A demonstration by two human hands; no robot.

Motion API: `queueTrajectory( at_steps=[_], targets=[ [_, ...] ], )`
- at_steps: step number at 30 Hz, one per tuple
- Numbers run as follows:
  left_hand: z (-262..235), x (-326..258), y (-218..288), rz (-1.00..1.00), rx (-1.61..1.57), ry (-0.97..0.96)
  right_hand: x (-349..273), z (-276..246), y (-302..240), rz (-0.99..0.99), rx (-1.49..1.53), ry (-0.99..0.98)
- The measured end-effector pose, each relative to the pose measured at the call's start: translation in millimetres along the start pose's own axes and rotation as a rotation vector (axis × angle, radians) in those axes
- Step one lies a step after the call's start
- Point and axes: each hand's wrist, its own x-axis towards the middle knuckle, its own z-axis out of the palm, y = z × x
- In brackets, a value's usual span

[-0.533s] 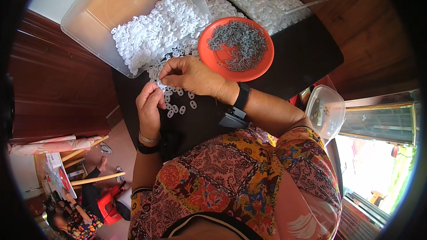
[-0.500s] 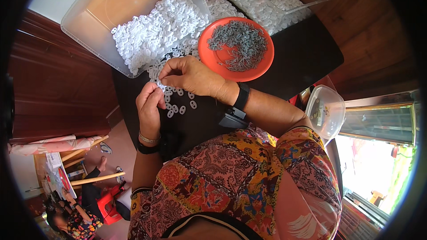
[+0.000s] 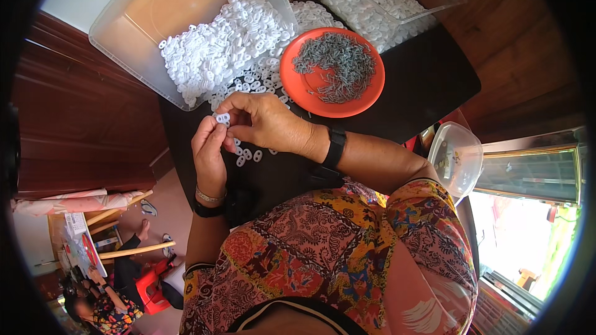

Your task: Inserting tiny metal pins or components into small white plastic hardware pieces using a needle tool.

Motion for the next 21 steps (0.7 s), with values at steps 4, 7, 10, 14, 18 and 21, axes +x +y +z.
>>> queueTrajectory(
  at_steps=[4,7,10,14,18,21],
  targets=[
    [0.9,-1.3,2.5,0.012,0.011,-0.021,0.0,-0.1,1.2,0.001,0.028,0.003],
    [2.0,-1.7,4.1,0.013,0.025,-0.012,0.1,0.0,-0.3,0.023,0.131,0.019],
    [0.7,-1.6,4.1,0.04,0.033,-0.016,0.8,0.7,2.7,0.049,0.216,0.006],
    [-3.0,-0.4,2.5,0.076,0.062,-0.031,1.5,1.1,4.8,0.075,0.299,-0.018],
    [-3.4,-1.4,4.6,0.093,0.057,-0.053,1.8,-1.7,-1.2,0.132,0.428,-0.042],
    [-3.7,-2.1,6.1,0.113,0.07,-0.086,2.9,-5.5,0.7,0.146,0.489,-0.081]
  ],
)
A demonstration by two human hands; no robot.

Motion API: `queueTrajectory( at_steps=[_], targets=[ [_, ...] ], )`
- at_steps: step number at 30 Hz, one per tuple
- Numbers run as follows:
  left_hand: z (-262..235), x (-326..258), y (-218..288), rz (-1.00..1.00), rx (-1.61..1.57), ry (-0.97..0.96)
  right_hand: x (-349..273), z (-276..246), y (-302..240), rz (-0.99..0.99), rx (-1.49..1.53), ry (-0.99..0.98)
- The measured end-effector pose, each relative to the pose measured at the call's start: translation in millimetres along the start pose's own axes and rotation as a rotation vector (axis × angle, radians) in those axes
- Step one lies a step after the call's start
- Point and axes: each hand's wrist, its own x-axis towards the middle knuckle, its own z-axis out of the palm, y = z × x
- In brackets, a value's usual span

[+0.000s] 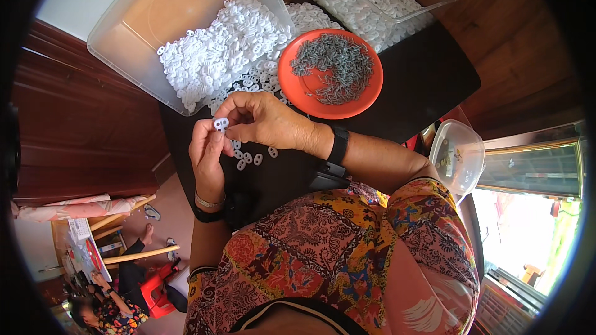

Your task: Inserting tiny metal pins or components into small white plastic hardware pieces using a needle tool.

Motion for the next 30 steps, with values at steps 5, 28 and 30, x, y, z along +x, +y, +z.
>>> queueTrajectory(
  at_steps=[5,28,30],
  targets=[
    [5,-3,1,0.108,0.07,0.053,-1,-1,-9,0.098,0.067,-0.041],
    [1,-1,10,0.02,0.172,0.021,-6,4,-14,-0.008,-0.334,-0.001],
    [1,-1,10,0.009,0.166,0.021,-5,4,-7,-0.015,-0.295,-0.016]
  ],
)
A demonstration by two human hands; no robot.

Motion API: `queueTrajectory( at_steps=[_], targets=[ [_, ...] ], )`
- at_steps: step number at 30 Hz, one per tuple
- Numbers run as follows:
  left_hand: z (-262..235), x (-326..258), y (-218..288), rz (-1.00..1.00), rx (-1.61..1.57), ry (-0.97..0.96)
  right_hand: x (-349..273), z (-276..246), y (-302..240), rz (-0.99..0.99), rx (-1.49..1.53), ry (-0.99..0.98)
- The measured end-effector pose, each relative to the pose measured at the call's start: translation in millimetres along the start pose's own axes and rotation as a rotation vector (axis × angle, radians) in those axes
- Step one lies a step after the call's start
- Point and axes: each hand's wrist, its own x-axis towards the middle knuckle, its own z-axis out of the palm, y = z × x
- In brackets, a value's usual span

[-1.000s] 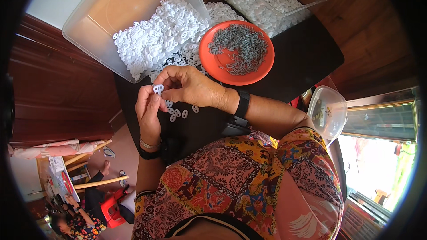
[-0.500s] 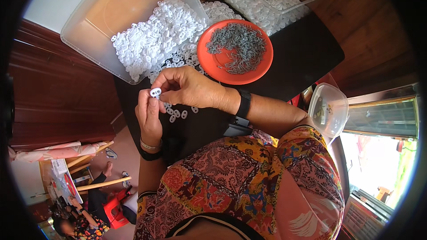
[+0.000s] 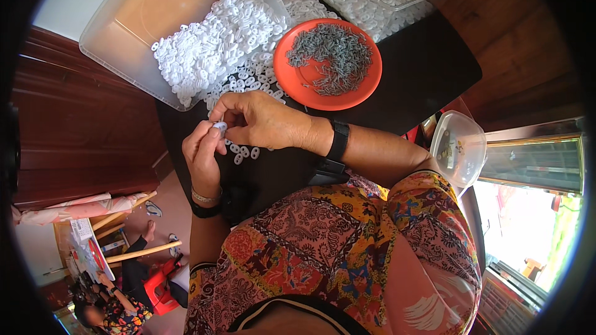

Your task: Inserting tiny metal pins or components into small white plastic hardware pieces using a needle tool.

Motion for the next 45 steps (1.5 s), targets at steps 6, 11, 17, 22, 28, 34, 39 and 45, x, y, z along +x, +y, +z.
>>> queueTrajectory(
  at_steps=[6,11,17,22,28,34,39,45],
  targets=[
    [4,-1,-6,-0.075,-0.164,0.081,0,4,5,0.016,0.14,0.002],
    [7,-1,-5,-0.1,-0.163,0.105,-1,2,2,0.04,0.161,0.007],
    [9,-3,-4,-0.116,-0.191,0.107,-1,1,2,0.046,0.169,0.01],
    [14,-4,-2,-0.129,-0.247,0.156,-2,4,4,0.009,0.163,0.026],
    [15,-4,-1,-0.148,-0.208,0.169,-5,0,-11,0.035,-0.044,-0.011],
    [11,-5,-6,-0.121,-0.208,0.144,-5,4,-3,-0.167,-0.297,0.068],
    [10,-4,-5,-0.074,-0.22,0.114,-7,2,-4,-0.223,-0.323,0.073],
    [7,-5,-4,-0.058,-0.245,0.092,-7,4,-4,-0.324,-0.379,0.081]
  ],
)
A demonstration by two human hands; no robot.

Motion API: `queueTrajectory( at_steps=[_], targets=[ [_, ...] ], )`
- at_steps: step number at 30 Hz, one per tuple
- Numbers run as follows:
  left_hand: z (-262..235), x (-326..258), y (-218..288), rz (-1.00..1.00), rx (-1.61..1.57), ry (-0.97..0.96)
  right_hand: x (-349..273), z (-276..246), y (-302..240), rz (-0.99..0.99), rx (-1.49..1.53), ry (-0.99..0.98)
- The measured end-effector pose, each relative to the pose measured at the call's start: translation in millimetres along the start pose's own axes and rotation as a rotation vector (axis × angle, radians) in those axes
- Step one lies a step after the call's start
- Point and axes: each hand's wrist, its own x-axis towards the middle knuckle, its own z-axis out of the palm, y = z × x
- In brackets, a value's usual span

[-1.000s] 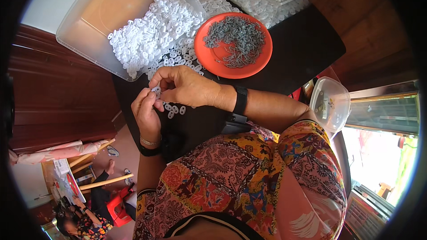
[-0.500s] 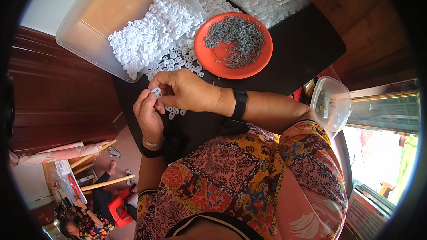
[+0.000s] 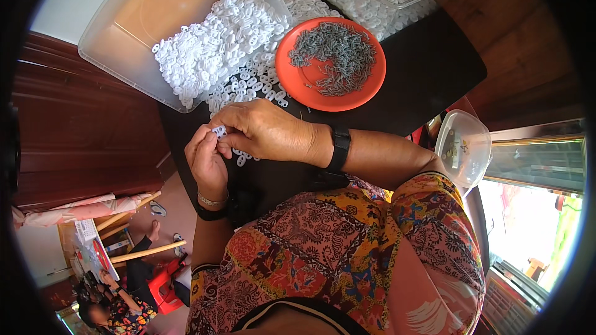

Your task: Inserting tiny metal pins or components into small white plastic hardware pieces using a needle tool.

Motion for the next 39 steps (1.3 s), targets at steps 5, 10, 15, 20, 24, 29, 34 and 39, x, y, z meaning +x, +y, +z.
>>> queueTrajectory(
  at_steps=[5,10,15,20,24,29,34,39],
  targets=[
    [3,-2,3,-0.032,-0.016,-0.025,-1,-1,2,-0.076,-0.052,-0.001],
    [2,-2,2,-0.035,-0.019,-0.027,0,0,2,-0.057,-0.044,0.0],
    [3,-4,-4,-0.039,-0.05,-0.027,0,-3,-1,-0.031,-0.016,-0.033],
    [7,-7,-6,-0.06,-0.052,-0.003,-1,1,1,-0.011,0.029,-0.024],
    [11,-6,-7,-0.052,-0.111,0.015,-2,2,4,-0.01,-0.016,-0.027],
    [6,-4,-13,-0.031,-0.062,-0.009,1,2,4,-0.049,0.008,-0.031],
    [8,1,-12,0.014,0.068,0.016,-1,3,6,-0.063,-0.14,0.021],
    [1,8,-23,0.071,0.032,0.032,4,-31,-28,-0.175,-0.323,0.288]
  ],
)
